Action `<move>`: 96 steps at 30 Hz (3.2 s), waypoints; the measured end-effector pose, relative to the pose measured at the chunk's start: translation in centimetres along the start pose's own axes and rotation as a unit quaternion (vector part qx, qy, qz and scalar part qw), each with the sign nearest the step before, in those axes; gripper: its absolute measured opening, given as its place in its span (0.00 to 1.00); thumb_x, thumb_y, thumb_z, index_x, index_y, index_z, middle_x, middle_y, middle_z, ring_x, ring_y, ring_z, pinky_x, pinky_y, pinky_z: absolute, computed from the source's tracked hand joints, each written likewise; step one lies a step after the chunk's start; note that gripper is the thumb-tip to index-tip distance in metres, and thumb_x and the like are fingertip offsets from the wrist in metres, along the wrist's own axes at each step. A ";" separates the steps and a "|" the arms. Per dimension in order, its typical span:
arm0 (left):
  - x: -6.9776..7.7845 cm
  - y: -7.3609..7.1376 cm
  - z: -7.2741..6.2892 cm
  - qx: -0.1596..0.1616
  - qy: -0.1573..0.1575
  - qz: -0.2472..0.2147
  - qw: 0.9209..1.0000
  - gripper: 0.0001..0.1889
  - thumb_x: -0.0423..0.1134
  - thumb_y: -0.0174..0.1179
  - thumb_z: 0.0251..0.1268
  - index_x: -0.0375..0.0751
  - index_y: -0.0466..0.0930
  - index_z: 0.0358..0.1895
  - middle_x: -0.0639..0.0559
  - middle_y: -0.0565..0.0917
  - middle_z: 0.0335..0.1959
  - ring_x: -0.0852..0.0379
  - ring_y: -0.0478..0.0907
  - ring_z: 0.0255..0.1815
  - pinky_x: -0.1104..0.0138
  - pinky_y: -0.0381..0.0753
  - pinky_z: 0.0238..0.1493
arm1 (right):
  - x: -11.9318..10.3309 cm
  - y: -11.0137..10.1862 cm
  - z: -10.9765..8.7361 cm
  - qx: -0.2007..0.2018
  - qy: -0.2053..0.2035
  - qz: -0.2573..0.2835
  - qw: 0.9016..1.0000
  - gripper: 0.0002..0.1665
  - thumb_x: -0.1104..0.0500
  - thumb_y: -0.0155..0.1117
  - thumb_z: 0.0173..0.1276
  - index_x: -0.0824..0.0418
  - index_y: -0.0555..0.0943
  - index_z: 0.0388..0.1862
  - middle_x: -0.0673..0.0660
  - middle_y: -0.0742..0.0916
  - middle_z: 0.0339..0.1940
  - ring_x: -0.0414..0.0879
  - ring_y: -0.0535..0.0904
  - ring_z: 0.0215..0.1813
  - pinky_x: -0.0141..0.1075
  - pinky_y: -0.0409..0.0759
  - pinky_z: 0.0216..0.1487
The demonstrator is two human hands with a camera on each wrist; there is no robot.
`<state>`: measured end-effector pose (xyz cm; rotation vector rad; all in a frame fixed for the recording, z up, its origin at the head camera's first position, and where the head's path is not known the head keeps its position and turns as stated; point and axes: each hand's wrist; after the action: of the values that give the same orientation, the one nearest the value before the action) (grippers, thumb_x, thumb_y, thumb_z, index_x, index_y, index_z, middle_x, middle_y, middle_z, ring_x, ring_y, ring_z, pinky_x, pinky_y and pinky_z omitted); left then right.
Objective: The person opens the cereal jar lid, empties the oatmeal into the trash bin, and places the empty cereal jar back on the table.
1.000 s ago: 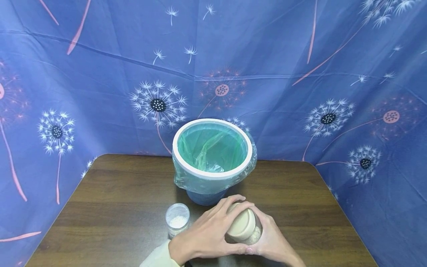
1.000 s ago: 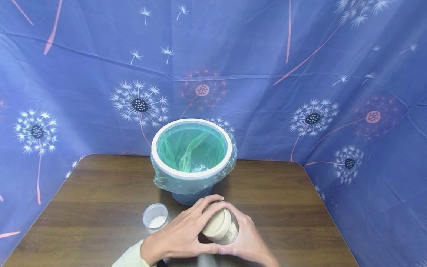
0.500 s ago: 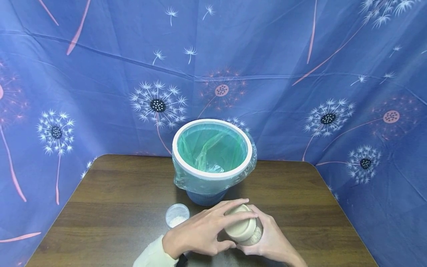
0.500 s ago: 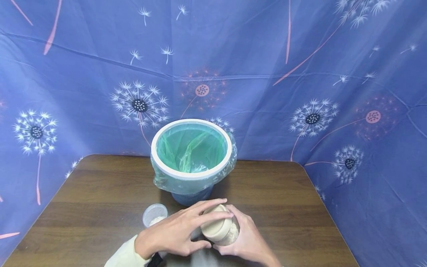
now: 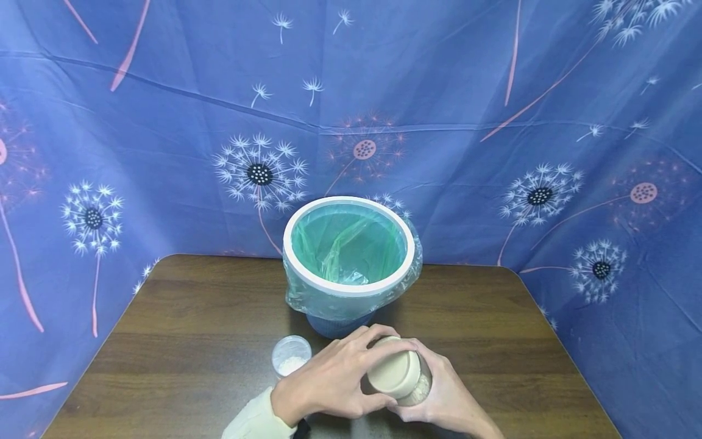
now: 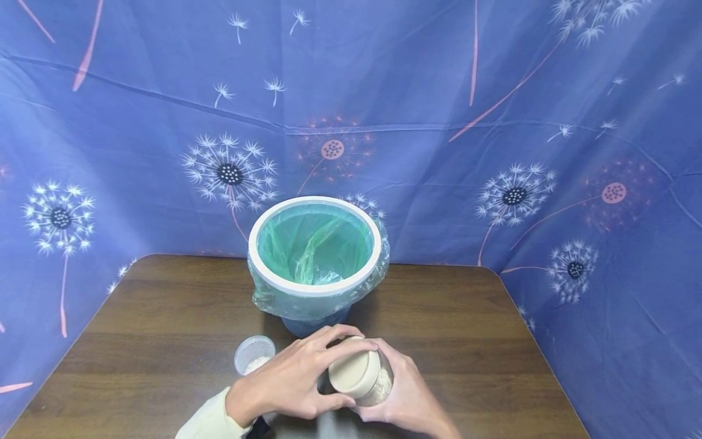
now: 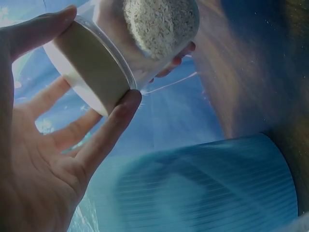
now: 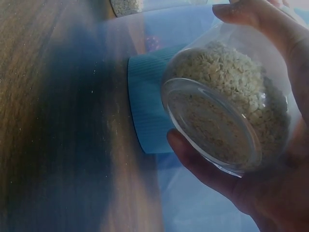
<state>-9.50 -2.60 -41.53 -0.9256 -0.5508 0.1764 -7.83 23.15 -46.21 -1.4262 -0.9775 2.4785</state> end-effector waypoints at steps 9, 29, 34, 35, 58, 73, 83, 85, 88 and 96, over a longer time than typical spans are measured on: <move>0.3 0.7 0.2 0.023 -0.056 0.019 0.998 0.43 0.66 0.75 0.56 0.65 0.71 0.76 0.58 0.75 0.60 0.62 0.77 0.53 0.74 0.80 0.44 | -0.2 0.0 0.2 -0.007 0.015 0.008 1.000 0.56 0.60 0.90 0.40 0.44 0.76 0.71 0.44 0.87 0.53 0.41 0.84 0.48 0.37 0.83 0.49; 1.9 1.9 0.9 0.033 -0.203 0.027 0.978 0.35 0.78 0.65 0.56 0.55 0.78 0.54 0.60 0.72 0.40 0.65 0.71 0.28 0.72 0.73 0.30 | -0.4 0.4 0.2 -0.003 0.019 0.010 1.000 0.55 0.57 0.92 0.43 0.44 0.76 0.72 0.44 0.87 0.55 0.42 0.84 0.50 0.38 0.83 0.51; 2.0 1.8 0.8 0.010 -0.223 0.015 0.975 0.44 0.84 0.64 0.51 0.58 0.75 0.65 0.59 0.74 0.46 0.62 0.74 0.34 0.69 0.76 0.33 | -0.2 0.4 0.3 -0.003 -0.002 0.005 1.000 0.56 0.57 0.92 0.42 0.47 0.75 0.73 0.46 0.87 0.55 0.42 0.84 0.51 0.38 0.82 0.51; 1.9 1.7 0.7 0.000 -0.225 0.008 0.974 0.47 0.84 0.65 0.50 0.61 0.72 0.69 0.60 0.74 0.50 0.61 0.75 0.38 0.68 0.77 0.34 | -0.2 0.3 0.4 -0.004 -0.004 0.006 1.000 0.57 0.57 0.92 0.41 0.48 0.75 0.73 0.46 0.86 0.56 0.42 0.84 0.51 0.38 0.83 0.52; 0.2 -0.3 -0.2 -0.046 0.048 -0.007 0.998 0.50 0.42 0.79 0.60 0.62 0.61 0.85 0.49 0.58 0.86 0.52 0.66 0.81 0.62 0.72 0.74 | 0.0 0.0 0.0 -0.012 -0.008 0.025 1.000 0.53 0.57 0.92 0.47 0.48 0.75 0.73 0.45 0.87 0.54 0.42 0.87 0.47 0.38 0.86 0.46; 0.2 -0.3 0.1 -0.031 0.004 -0.012 0.999 0.46 0.53 0.82 0.55 0.68 0.70 0.78 0.59 0.73 0.71 0.61 0.75 0.65 0.70 0.80 0.56 | -0.1 0.0 0.0 -0.011 -0.008 0.009 1.000 0.52 0.56 0.92 0.47 0.46 0.76 0.72 0.43 0.87 0.55 0.42 0.85 0.48 0.37 0.84 0.48; 0.7 0.2 0.1 -0.002 -0.041 -0.006 0.999 0.44 0.61 0.79 0.54 0.69 0.71 0.77 0.61 0.76 0.61 0.63 0.77 0.55 0.75 0.77 0.49 | -0.1 -0.1 -0.3 -0.019 0.017 0.011 1.000 0.56 0.60 0.91 0.40 0.43 0.76 0.71 0.43 0.87 0.52 0.41 0.84 0.48 0.37 0.83 0.48; 0.9 0.3 0.1 0.003 -0.057 0.000 0.998 0.43 0.63 0.78 0.54 0.70 0.72 0.76 0.61 0.76 0.60 0.64 0.77 0.52 0.76 0.77 0.46 | -0.1 -0.1 -0.4 -0.016 0.013 0.008 1.000 0.56 0.60 0.91 0.39 0.44 0.76 0.71 0.44 0.87 0.52 0.40 0.84 0.48 0.37 0.83 0.48; 1.1 0.6 0.1 0.017 -0.075 0.008 0.997 0.42 0.66 0.77 0.54 0.69 0.73 0.75 0.60 0.77 0.58 0.64 0.78 0.49 0.76 0.77 0.43 | 0.0 -0.1 -0.4 -0.013 0.004 0.007 1.000 0.57 0.60 0.91 0.39 0.45 0.76 0.71 0.44 0.87 0.52 0.40 0.83 0.48 0.36 0.83 0.48; 1.8 1.5 0.2 0.060 -0.106 0.036 0.992 0.39 0.72 0.75 0.53 0.65 0.77 0.69 0.61 0.76 0.47 0.65 0.74 0.38 0.77 0.72 0.32 | 0.0 0.0 -0.4 -0.016 0.018 0.020 1.000 0.56 0.61 0.90 0.41 0.44 0.76 0.72 0.44 0.87 0.53 0.41 0.85 0.48 0.37 0.83 0.49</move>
<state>-7.94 -0.88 -41.90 -0.8146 -0.6963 0.3731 -7.53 23.35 -46.39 -1.5076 -0.9963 2.4671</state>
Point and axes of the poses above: each hand's wrist, its own z-axis towards the middle knuckle, its own y-axis out of the palm, x = y × z
